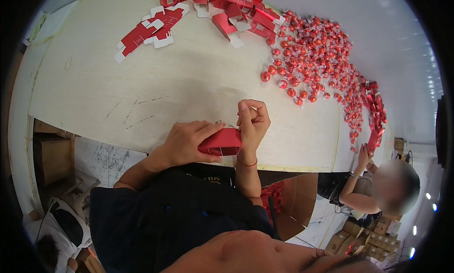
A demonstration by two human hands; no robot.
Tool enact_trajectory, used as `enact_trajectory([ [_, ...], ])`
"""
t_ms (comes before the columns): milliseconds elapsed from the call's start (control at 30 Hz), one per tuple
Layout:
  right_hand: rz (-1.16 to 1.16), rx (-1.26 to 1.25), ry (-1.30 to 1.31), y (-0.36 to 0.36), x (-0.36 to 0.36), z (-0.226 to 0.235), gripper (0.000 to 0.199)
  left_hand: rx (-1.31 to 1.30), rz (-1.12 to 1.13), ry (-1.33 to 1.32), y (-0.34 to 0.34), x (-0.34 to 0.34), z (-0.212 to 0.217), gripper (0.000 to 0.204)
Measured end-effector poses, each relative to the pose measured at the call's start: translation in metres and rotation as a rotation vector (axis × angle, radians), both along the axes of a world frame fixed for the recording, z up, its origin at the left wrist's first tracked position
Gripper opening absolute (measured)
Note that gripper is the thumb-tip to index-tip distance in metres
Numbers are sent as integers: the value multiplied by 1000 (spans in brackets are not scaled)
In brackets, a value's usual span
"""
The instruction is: The person assembles small red cardboard boxes by folding flat pieces into rectangular shapes. They repeatedly pick up a flat piece, fold the sides, and place the finished box on the table. A second person is visible in the background handling wrapped candies.
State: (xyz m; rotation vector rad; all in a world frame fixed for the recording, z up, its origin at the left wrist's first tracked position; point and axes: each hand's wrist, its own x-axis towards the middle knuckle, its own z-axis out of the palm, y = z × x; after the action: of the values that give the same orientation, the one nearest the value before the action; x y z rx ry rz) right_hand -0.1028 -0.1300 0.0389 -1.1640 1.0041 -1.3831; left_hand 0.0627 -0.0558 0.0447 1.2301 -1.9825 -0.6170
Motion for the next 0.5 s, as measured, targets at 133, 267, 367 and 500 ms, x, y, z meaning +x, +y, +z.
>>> enact_trajectory([
  [133,183,10,126,-3,-7,-3,6,40,-52,48,2,-1,-4,68],
  [267,210,61,137,-2,1,3,13,322,-146,248,2,3,-13,60],
  [367,241,36,119,0,0,-3,17,526,-149,566,0,-2,-29,52],
  [500,286,28,158,-1,0,-4,17,619,-139,701,0,-3,-31,48],
])
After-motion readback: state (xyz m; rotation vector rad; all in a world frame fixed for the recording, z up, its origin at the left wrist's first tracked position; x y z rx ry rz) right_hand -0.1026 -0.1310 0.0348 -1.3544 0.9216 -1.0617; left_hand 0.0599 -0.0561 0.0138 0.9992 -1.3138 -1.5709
